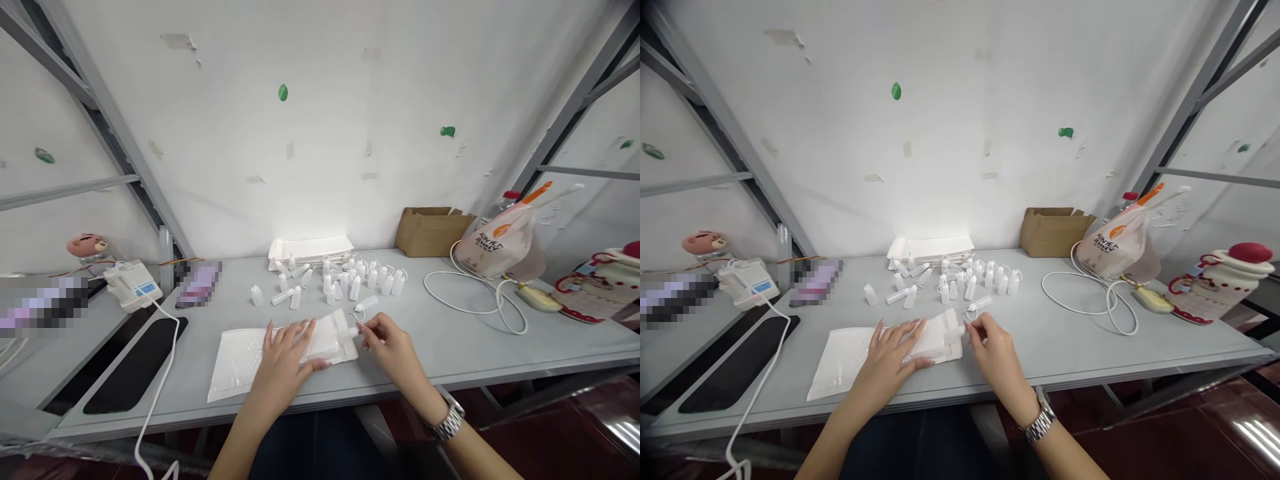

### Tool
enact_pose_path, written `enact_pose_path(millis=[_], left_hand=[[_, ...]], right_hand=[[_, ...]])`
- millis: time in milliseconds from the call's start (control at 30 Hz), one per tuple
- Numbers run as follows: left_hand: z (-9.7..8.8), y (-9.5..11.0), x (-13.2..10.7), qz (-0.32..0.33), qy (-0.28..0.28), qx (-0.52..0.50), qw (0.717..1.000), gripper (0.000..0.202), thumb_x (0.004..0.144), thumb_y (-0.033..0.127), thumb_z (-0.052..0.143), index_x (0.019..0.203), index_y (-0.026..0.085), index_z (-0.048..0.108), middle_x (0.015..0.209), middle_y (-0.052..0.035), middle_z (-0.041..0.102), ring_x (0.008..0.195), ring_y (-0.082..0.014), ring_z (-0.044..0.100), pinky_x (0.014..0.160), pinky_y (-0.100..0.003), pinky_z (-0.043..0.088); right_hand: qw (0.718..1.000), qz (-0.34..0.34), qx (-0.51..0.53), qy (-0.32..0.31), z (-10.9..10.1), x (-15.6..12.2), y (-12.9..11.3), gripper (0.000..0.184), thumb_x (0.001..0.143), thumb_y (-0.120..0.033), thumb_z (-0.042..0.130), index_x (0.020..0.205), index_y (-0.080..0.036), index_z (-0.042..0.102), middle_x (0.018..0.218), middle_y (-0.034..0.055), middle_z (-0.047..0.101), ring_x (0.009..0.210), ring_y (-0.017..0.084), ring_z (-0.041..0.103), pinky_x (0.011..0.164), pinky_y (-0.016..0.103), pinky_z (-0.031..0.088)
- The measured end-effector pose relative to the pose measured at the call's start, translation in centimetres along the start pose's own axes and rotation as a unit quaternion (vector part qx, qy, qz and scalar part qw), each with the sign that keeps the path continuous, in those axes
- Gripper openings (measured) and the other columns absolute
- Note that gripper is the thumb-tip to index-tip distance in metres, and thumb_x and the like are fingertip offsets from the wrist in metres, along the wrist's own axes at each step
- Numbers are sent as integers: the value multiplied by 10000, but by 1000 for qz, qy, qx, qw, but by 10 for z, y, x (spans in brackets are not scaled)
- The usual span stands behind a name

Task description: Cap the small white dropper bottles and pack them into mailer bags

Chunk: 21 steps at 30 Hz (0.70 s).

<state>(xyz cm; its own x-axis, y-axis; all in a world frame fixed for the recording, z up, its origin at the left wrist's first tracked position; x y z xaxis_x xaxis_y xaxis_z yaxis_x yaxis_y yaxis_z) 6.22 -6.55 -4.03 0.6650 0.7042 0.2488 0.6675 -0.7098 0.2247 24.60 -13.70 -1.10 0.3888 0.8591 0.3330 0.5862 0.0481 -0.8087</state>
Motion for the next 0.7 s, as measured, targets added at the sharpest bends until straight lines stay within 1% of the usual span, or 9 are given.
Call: enact_pose_path(millis=[100,167,300,367,433,500,600,633,700], left_hand=[[1,-2,-1,-9,9,-8,1000,742,760,660,394,1391,301,244,1288,-38,489,1206,-244,399,1097,-518,88],[2,-4,-1,-13,15,-16,1000,809,719,688,425,1395,287,235,1300,-43,466,1227,-250,372,1103,-502,101],[4,-5,-3,-15,14,-30,999,869,678,718,446,1397,289,214,1339,-54,413,1263,-257,324,1100,-500,116],[5,-5,-3,-14,7,-37,999,886,667,726,451,1399,294,203,1356,-52,391,1273,-257,310,1100,-496,124],[6,-5,-3,-12,1,-44,999,894,664,728,452,1400,291,194,1361,-50,386,1277,-254,306,1102,-488,132],[5,-5,-3,-10,-1,-47,999,888,669,725,450,1397,283,197,1350,-51,399,1271,-248,318,1103,-483,136],[4,-5,-3,-7,8,-41,999,869,676,722,446,1386,271,228,1344,-55,412,1266,-250,329,1103,-483,139],[4,-4,-2,-4,10,-36,999,863,678,721,443,1383,268,239,1348,-58,412,1268,-253,329,1102,-484,140],[4,-4,-2,2,11,-27,1000,854,685,720,434,1383,265,248,1363,-67,403,1274,-258,323,1099,-486,144]], right_hand=[[991,86,100,-33,16,4,18,292,771,-466,543,629,-223,463,504,-25,562,465,157,546,494,278,428],[990,95,102,-35,25,6,23,292,743,-458,571,604,-213,493,522,-14,555,489,162,532,496,287,426],[1000,20,6,-11,36,12,14,184,723,-301,603,577,-197,559,681,31,565,637,179,524,613,321,448],[1000,-9,-16,-19,45,15,7,135,717,-188,573,582,-195,564,722,39,561,670,179,521,632,319,450],[998,-29,-29,-40,56,17,-1,176,694,-77,511,568,-192,554,717,40,555,682,177,520,627,309,447],[996,-44,-37,-62,63,18,-8,236,666,-8,456,536,-187,537,701,39,547,693,172,523,625,296,445],[991,-60,-18,-122,62,23,-15,245,702,-22,459,569,-183,587,739,39,559,712,159,545,638,281,457],[987,-66,-11,-148,58,25,-15,223,731,-57,477,625,-186,624,774,40,569,723,156,554,646,278,464],[980,-84,-23,-180,43,33,-11,182,778,-135,506,823,-205,668,870,44,586,750,154,568,672,284,476]])
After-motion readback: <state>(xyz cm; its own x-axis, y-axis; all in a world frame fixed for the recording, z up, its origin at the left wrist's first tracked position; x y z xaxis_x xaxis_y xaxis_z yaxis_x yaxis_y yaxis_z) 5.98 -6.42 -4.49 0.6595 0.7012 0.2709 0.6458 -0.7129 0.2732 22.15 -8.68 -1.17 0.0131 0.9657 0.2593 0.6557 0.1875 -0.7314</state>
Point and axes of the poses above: each hand's wrist, its own x-axis towards the middle knuckle, its own z-axis out of the palm, y = z × x, the point moved 7 cm from there along x, towards the middle knuckle
